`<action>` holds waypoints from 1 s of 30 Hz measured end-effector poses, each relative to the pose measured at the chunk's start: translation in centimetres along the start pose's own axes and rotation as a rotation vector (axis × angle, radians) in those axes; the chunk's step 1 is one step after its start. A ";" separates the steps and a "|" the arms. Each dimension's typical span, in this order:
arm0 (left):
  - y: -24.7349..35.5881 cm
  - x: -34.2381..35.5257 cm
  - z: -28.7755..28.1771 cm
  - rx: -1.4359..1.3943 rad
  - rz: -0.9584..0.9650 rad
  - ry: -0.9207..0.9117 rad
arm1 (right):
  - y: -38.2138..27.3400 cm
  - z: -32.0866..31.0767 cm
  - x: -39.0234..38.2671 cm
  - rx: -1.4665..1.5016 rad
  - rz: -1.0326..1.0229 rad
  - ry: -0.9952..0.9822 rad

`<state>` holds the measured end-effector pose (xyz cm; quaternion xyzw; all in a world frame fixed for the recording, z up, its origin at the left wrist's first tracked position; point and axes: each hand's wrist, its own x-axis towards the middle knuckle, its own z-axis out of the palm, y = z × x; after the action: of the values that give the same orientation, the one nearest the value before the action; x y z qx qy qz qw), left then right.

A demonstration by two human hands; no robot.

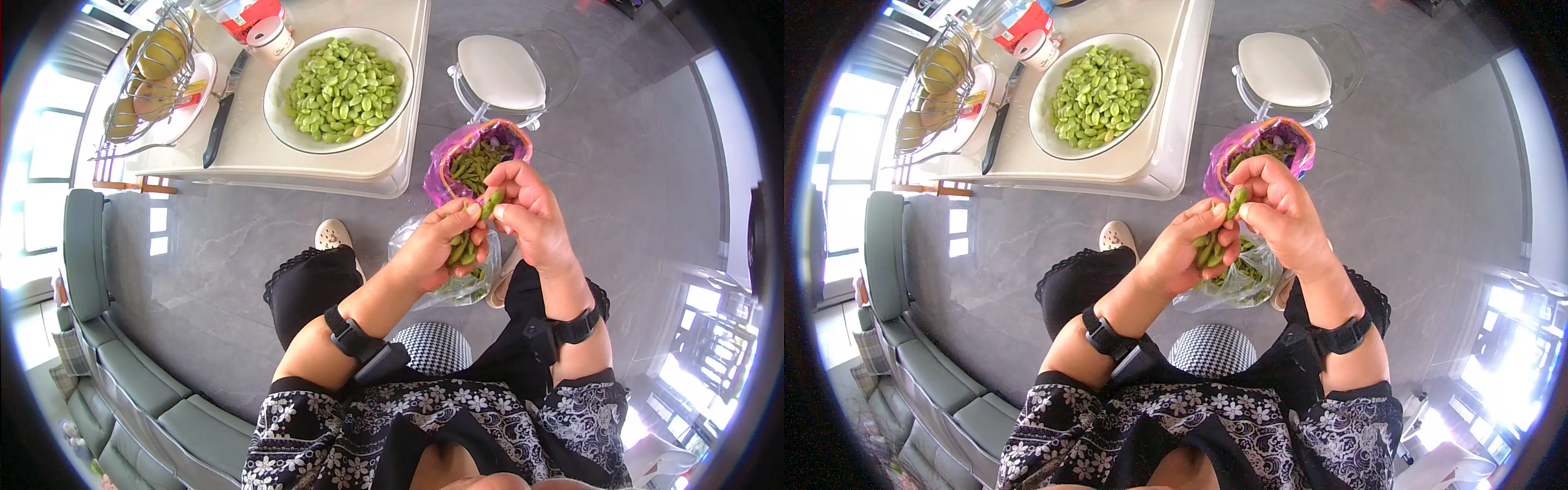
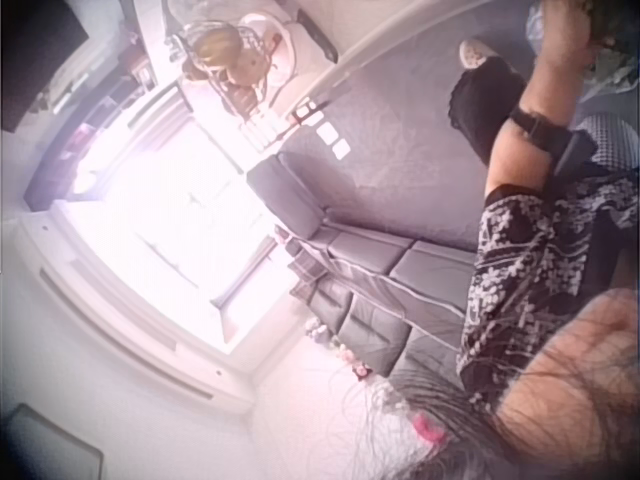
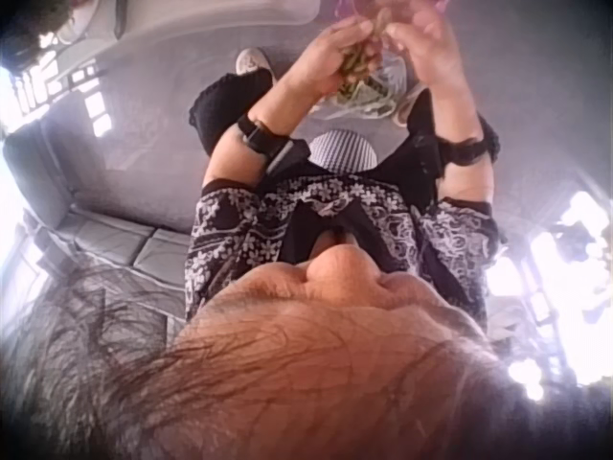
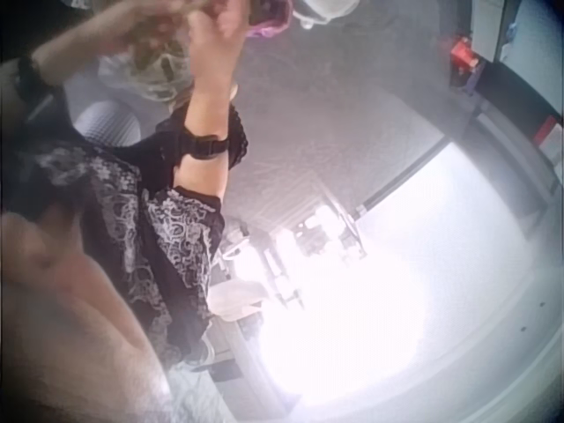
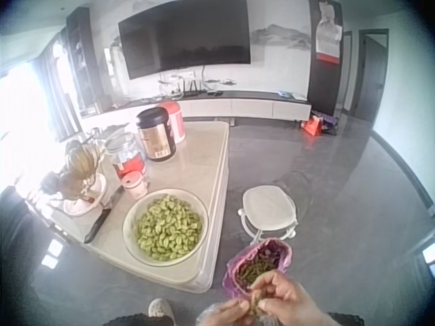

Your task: The person is shelling green beans, removing the beans from the pods and placing them into a plastic bag.

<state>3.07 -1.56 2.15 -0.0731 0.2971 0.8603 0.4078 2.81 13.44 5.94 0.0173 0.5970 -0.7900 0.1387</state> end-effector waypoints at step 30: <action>0.7 0.7 0.2 0.102 0.081 0.113 | 0.4 -1.0 0.2 0.044 0.016 0.120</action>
<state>2.11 -1.36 2.35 -0.0886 0.3657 0.8544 0.3583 2.57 14.29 5.23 0.0725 0.5864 -0.7994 0.1084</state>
